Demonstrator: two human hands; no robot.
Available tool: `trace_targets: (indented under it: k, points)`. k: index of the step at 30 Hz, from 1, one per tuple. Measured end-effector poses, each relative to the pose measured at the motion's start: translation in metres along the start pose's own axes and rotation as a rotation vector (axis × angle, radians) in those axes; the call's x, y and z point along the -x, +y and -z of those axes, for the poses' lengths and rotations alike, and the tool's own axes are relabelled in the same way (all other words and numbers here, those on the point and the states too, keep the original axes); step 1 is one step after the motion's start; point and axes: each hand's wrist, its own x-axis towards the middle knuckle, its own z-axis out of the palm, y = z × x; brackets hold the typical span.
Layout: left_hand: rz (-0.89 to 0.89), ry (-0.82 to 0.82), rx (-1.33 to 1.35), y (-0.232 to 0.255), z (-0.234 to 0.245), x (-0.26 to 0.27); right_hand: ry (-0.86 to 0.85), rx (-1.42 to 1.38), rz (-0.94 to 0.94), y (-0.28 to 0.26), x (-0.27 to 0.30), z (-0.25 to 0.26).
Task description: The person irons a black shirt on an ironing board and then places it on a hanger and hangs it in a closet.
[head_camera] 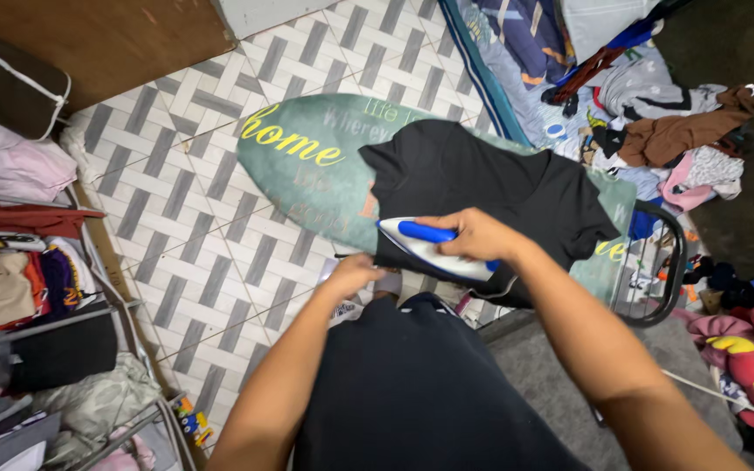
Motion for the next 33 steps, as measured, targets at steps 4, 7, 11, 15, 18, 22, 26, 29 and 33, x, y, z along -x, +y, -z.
trace_targets:
  k: [4,7,11,15,18,22,26,29,33]
  points:
    - [-0.146,0.003,0.223,-0.002,-0.017,0.002,0.232,-0.024,0.020,0.001,0.003,-0.021]
    - [-0.147,0.055,0.273,0.001,-0.013,0.019,0.290,0.012,0.006,-0.001,0.007,-0.025]
    - [-0.228,0.103,0.275,0.005,-0.007,0.039,0.039,-0.116,-0.070,-0.002,0.008,-0.015]
    - [-0.284,0.172,0.303,0.009,-0.016,0.050,0.260,-0.070,-0.015,-0.002,0.006,-0.031]
    - [-0.276,0.211,0.271,0.011,-0.022,0.056,0.140,-0.066,-0.060,0.001,0.007,-0.028]
    - [-0.300,0.218,0.221,0.010,-0.020,0.055,0.127,0.114,0.161,0.006,0.005,-0.027]
    - [-0.250,0.215,0.212,-0.001,-0.020,0.052,0.298,-0.050,-0.023,0.000,0.009,-0.042]
    - [-0.113,0.128,0.310,-0.003,-0.013,0.041,0.080,-0.116,-0.053,-0.004,0.013,-0.029]
    - [-0.194,0.299,0.316,0.021,0.021,0.036,0.071,-0.058,-0.040,-0.009,0.023,-0.028]
